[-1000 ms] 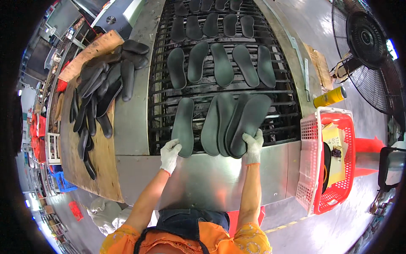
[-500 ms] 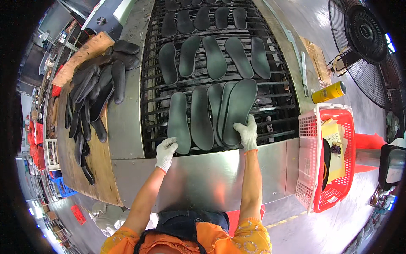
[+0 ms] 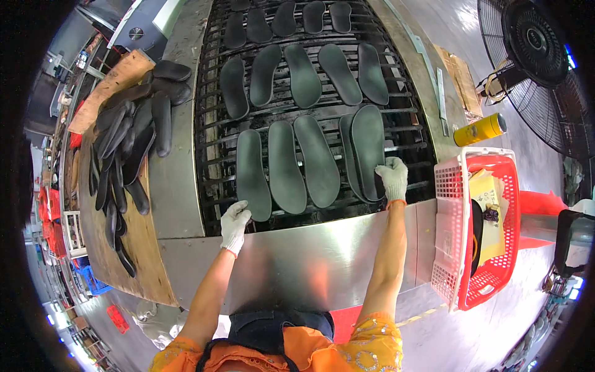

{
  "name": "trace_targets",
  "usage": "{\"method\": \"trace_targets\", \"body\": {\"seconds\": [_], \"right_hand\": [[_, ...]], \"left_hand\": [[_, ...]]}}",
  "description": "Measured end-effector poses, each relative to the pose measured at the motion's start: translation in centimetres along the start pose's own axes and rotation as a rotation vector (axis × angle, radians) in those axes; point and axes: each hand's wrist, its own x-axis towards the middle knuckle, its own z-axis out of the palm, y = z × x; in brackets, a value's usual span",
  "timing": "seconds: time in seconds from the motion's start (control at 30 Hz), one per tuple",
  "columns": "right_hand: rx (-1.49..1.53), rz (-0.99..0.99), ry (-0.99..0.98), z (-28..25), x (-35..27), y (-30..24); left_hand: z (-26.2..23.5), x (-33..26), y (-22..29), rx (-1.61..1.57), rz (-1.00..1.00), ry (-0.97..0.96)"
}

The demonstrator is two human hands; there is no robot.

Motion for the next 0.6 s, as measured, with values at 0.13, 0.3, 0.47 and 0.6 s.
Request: {"method": "trace_targets", "body": {"seconds": [0.13, 0.3, 0.47, 0.6], "right_hand": [[-0.027, -0.051, 0.074, -1.3, 1.5, -0.8], [-0.104, -0.226, 0.200, -3.0, 3.6, -0.7], [-0.279, -0.146, 0.303, -3.0, 2.4, -0.4], [-0.717, -0.286, 0.377, -0.6, -0.5, -2.3]], "left_hand": [[0.4, -0.2, 0.5, -0.027, -0.021, 0.019], [-0.7, -0.1, 0.4, 0.373, 0.194, 0.008], [-1.3, -1.9, 3.1, 0.307, 0.160, 0.075], [-3.0, -3.2, 3.3, 0.248, 0.105, 0.101]]}}
